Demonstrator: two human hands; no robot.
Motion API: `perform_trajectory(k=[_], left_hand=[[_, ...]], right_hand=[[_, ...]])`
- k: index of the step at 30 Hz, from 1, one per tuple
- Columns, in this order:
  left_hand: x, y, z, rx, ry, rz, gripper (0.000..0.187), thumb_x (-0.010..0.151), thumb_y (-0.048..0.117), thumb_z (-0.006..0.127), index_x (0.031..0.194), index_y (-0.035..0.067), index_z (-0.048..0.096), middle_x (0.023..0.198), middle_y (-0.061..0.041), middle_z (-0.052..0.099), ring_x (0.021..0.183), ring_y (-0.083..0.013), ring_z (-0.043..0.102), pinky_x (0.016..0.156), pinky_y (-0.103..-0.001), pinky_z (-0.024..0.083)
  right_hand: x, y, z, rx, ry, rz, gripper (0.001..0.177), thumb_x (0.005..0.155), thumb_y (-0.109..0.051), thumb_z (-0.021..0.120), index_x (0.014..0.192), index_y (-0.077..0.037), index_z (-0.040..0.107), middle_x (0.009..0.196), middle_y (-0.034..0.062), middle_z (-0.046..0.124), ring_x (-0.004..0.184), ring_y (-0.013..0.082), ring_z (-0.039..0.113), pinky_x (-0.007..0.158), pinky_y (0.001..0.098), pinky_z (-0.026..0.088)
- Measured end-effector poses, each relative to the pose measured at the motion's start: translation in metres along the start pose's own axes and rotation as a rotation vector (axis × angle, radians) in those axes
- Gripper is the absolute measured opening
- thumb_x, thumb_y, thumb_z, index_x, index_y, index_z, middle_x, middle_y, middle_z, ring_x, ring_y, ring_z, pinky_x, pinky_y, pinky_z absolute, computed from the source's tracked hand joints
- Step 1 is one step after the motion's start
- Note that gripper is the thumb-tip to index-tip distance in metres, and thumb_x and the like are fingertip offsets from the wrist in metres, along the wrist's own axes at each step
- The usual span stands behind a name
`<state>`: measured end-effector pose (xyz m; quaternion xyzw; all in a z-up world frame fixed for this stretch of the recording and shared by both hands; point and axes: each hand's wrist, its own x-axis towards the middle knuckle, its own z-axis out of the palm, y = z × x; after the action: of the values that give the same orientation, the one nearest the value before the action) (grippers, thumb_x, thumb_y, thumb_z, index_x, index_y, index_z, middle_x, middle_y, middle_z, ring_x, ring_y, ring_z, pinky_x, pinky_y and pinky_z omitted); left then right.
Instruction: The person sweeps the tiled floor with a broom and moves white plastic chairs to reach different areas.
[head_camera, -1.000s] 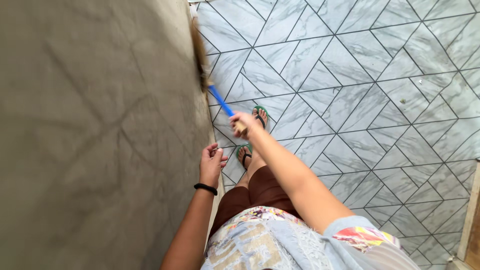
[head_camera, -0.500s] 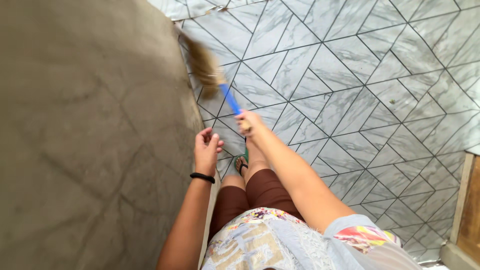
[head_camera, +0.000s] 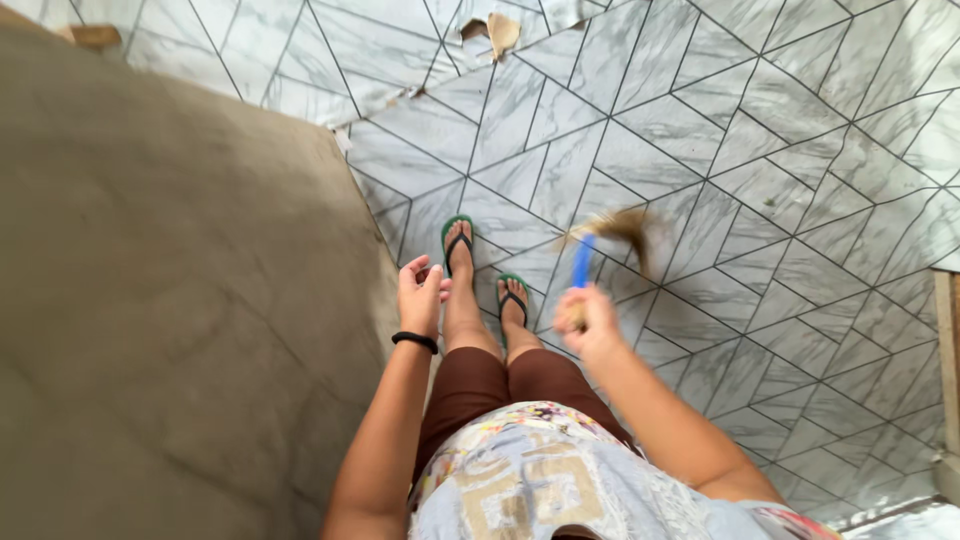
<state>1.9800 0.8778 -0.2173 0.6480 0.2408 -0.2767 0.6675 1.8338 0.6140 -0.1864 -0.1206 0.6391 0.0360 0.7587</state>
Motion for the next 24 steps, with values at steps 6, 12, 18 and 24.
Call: perform_trajectory(k=[6, 12, 18, 24], left_hand=[[0.087, 0.075, -0.014, -0.151, 0.164, 0.058, 0.042, 0.096, 0.006, 0.064, 0.134, 0.000, 0.049, 0.112, -0.009, 0.058, 0.075, -0.0135, 0.064, 0.059, -0.024, 0.053], [0.129, 0.132, -0.034, -0.160, 0.299, 0.137, 0.048, 0.095, 0.003, 0.065, 0.138, 0.000, 0.044, 0.107, -0.008, 0.056, 0.076, -0.0140, 0.064, 0.058, -0.025, 0.053], [0.136, 0.150, -0.021, -0.034, 0.282, 0.029, 0.053, 0.095, 0.005, 0.065, 0.141, 0.002, 0.041, 0.110, -0.005, 0.055, 0.079, -0.0138, 0.066, 0.064, -0.026, 0.055], [0.138, 0.132, -0.001, 0.034, 0.210, -0.073, 0.054, 0.094, 0.005, 0.065, 0.142, 0.003, 0.040, 0.111, -0.006, 0.055, 0.079, -0.0139, 0.067, 0.063, -0.026, 0.055]], right_hand=[[-0.053, 0.087, 0.212, -0.252, -0.398, 0.084, 0.055, 0.091, -0.009, 0.056, 0.141, -0.031, 0.051, 0.069, -0.0019, 0.050, 0.052, 0.0093, 0.050, 0.038, 0.0267, 0.038], [0.176, 0.092, 0.324, -0.181, -0.479, 0.330, 0.013, 0.093, -0.015, 0.058, 0.103, -0.015, 0.050, 0.066, 0.0022, 0.050, 0.048, 0.0139, 0.041, 0.040, 0.0288, 0.035], [0.243, -0.040, 0.161, 0.248, -0.339, 0.236, 0.018, 0.093, -0.016, 0.055, 0.085, -0.010, 0.040, 0.064, 0.0009, 0.041, 0.046, 0.0135, 0.035, 0.045, 0.0304, 0.028], [0.124, -0.063, 0.110, 0.399, 0.128, -0.121, 0.017, 0.088, -0.011, 0.059, 0.078, -0.009, 0.045, 0.064, 0.0033, 0.048, 0.045, 0.0130, 0.036, 0.045, 0.0320, 0.031]])
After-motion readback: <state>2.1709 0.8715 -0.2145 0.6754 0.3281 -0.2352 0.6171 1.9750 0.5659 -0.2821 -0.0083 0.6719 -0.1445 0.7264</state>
